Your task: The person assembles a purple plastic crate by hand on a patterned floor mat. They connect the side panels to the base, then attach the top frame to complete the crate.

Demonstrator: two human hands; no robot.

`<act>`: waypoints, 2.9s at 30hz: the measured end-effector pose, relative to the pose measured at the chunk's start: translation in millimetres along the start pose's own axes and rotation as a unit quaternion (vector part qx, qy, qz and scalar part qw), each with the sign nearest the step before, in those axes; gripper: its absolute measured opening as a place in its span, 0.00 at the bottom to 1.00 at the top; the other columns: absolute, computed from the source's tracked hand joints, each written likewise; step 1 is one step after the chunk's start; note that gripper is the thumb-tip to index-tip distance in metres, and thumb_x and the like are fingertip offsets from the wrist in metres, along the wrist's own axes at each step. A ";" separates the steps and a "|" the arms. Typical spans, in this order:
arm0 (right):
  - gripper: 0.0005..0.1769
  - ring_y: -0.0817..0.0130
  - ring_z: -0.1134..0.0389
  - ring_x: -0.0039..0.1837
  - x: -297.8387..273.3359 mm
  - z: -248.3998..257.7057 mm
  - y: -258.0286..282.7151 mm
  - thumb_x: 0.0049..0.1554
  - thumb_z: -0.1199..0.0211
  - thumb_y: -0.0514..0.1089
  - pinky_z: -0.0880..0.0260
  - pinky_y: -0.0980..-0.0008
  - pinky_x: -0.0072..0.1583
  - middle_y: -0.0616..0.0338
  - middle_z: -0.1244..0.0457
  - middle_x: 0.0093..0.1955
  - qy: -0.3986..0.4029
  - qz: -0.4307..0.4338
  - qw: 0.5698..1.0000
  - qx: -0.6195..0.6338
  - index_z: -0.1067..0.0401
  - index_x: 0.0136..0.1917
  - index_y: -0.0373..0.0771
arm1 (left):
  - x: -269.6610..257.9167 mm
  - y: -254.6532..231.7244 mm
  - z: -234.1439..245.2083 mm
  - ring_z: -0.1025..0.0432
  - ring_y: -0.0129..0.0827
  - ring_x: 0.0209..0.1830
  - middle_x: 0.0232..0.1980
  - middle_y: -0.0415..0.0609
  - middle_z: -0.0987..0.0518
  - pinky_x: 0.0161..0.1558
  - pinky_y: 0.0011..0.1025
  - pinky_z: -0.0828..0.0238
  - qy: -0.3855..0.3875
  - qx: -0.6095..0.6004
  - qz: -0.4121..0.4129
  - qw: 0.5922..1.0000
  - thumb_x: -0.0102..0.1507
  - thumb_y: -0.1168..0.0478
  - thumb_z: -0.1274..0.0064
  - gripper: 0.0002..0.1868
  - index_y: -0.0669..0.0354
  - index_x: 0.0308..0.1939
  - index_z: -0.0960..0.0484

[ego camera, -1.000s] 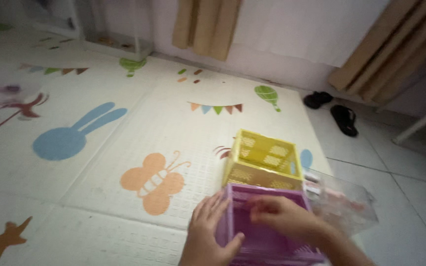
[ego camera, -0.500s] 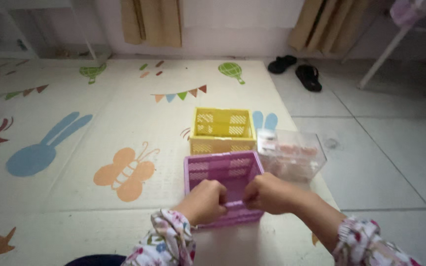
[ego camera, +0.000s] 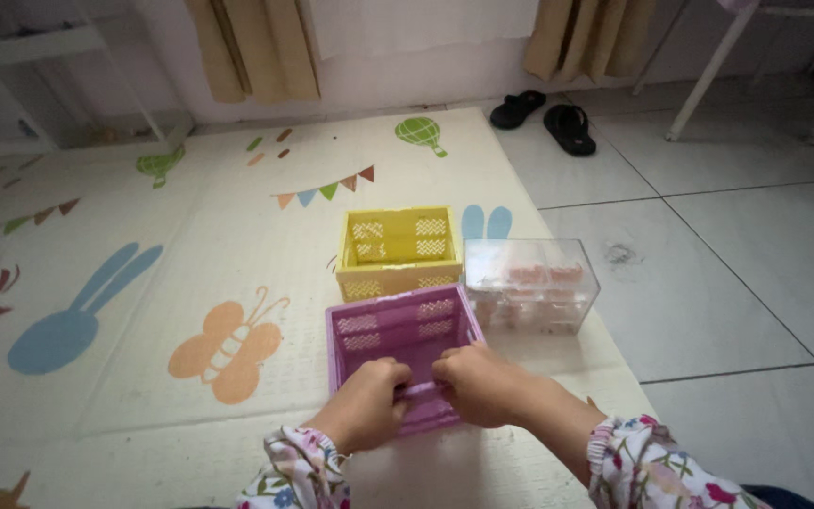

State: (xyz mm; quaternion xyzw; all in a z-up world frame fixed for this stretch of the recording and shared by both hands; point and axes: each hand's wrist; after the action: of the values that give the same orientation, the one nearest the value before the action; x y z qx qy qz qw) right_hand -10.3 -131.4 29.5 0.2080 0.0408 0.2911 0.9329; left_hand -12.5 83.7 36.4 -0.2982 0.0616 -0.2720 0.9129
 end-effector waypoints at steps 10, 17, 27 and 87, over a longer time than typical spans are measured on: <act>0.05 0.45 0.30 0.48 -2.0 1.0 -5.5 0.47 0.34 0.37 0.29 0.52 0.52 0.46 0.32 0.43 -0.015 0.018 0.999 0.032 0.23 0.39 0.36 | 5.9 -18.2 -13.2 0.22 0.53 0.41 0.38 0.60 0.17 0.45 0.43 0.27 -0.041 -0.039 0.060 0.997 0.53 0.63 0.38 0.09 0.63 0.34 0.15; 0.11 0.48 0.33 0.60 1.1 21.3 5.1 0.47 0.32 0.36 0.33 0.52 0.61 0.47 0.33 0.54 0.018 0.053 0.992 -0.109 0.22 0.46 0.38 | 11.2 -18.9 -1.1 0.20 0.50 0.43 0.38 0.58 0.17 0.47 0.42 0.25 0.013 -0.055 0.097 0.994 0.54 0.61 0.39 0.10 0.60 0.36 0.17; 0.16 0.63 0.33 0.68 -26.1 72.0 -9.4 0.52 0.34 0.36 0.32 0.65 0.66 0.68 0.51 0.83 0.130 -0.145 0.980 0.033 0.19 0.53 0.49 | 33.7 -43.8 -32.1 0.27 0.49 0.56 0.50 0.54 0.20 0.57 0.52 0.36 0.077 0.109 0.020 0.991 0.58 0.59 0.45 0.15 0.57 0.48 0.25; 0.08 0.44 0.27 0.52 22.7 -4.5 -3.2 0.51 0.34 0.43 0.26 0.51 0.55 0.43 0.30 0.45 -0.152 -0.449 0.880 0.019 0.22 0.43 0.38 | 78.1 10.6 -47.5 0.29 0.33 0.39 0.45 0.49 0.15 0.43 0.31 0.31 0.045 -0.549 0.128 0.825 0.56 0.58 0.45 0.31 0.67 0.62 0.15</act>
State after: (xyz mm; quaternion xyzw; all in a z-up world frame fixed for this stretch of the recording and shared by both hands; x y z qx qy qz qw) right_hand 9.2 -119.4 25.1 0.2270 -0.0071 -0.1948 0.9542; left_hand 45.2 24.9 -4.5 -0.7267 0.2794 -0.0870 0.6215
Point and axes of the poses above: each hand's wrist, its own x-axis towards the middle knuckle, its own z-axis out of the back of the hand, y = z × x
